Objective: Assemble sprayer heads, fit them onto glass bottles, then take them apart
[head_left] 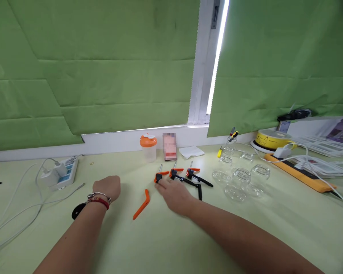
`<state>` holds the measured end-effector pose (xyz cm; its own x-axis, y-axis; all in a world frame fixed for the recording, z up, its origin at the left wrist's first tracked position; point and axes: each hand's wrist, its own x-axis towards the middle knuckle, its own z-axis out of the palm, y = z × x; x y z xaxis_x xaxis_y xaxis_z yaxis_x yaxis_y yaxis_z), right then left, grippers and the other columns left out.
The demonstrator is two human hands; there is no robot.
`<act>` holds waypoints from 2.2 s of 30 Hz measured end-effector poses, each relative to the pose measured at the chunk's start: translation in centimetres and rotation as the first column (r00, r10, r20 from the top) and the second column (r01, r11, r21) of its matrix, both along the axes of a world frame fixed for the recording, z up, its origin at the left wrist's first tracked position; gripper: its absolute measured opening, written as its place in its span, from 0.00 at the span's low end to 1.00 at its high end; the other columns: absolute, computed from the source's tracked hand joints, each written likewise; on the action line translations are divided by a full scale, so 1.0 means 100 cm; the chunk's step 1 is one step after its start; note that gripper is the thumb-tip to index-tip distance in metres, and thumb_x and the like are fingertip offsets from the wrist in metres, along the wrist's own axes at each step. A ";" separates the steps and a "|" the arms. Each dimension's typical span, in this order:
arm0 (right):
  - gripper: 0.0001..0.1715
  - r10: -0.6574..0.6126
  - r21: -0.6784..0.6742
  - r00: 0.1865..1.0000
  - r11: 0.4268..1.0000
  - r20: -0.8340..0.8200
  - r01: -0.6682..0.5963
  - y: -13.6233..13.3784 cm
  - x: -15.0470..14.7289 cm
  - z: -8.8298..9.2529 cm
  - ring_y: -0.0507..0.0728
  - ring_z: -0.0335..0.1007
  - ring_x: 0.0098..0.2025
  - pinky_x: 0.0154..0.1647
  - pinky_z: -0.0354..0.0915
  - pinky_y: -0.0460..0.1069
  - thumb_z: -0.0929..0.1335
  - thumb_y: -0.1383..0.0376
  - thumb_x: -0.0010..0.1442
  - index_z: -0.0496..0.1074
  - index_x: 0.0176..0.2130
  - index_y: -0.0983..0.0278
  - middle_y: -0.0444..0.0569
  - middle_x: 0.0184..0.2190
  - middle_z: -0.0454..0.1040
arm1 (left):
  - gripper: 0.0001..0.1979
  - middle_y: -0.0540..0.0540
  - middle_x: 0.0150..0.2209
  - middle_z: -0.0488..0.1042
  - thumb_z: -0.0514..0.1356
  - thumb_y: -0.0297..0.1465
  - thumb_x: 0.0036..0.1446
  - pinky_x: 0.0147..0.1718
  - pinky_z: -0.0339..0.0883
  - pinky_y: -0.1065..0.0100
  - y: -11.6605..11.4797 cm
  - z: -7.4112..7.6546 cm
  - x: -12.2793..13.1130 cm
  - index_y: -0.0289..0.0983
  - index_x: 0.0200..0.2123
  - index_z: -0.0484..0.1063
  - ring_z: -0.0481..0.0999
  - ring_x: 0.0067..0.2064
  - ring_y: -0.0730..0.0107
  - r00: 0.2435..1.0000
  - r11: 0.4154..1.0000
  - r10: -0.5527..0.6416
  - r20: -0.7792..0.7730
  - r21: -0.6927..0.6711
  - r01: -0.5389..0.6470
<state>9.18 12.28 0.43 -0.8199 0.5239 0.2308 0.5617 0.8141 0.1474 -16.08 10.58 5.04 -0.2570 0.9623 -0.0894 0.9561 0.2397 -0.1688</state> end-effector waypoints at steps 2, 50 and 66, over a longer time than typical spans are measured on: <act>0.33 0.142 -0.014 0.990 0.990 0.023 -0.142 -0.012 -0.010 -0.001 0.57 0.65 0.42 0.35 0.62 0.50 0.61 0.71 0.54 0.53 0.59 0.64 0.54 0.55 0.61 | 0.09 0.30 0.34 0.76 0.55 0.25 0.43 0.28 0.65 0.60 0.000 -0.004 -0.008 0.33 0.28 0.74 0.77 0.34 0.49 0.999 0.997 0.022 0.023 -0.071 -0.020; 0.06 -0.307 -0.719 0.939 0.687 -0.156 0.105 -0.064 0.083 0.004 0.51 0.63 0.30 0.25 0.55 0.44 0.68 0.64 0.48 0.68 0.29 0.62 0.44 0.32 0.69 | 0.14 0.51 0.27 0.70 0.62 0.39 0.37 0.21 0.57 0.71 -0.020 -0.004 0.046 0.39 0.29 0.70 0.65 0.25 0.70 0.768 0.810 -0.340 0.543 -0.246 0.532; 0.11 -0.713 -0.857 0.481 0.382 -0.511 -0.345 -0.042 0.086 -0.004 0.48 0.54 0.25 0.26 0.54 0.44 0.64 0.62 0.56 0.68 0.39 0.63 0.41 0.25 0.62 | 0.06 0.54 0.22 0.61 0.55 0.33 0.44 0.22 0.55 0.72 -0.020 -0.018 0.084 0.38 0.25 0.59 0.61 0.24 0.74 0.565 0.916 -0.327 0.757 0.108 0.385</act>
<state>17.82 8.08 0.07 -0.3890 0.9202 -0.0445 0.1079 -0.0025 -0.9942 -7.63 8.58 3.26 0.2908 0.9453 -0.1479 0.7560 -0.1322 0.6411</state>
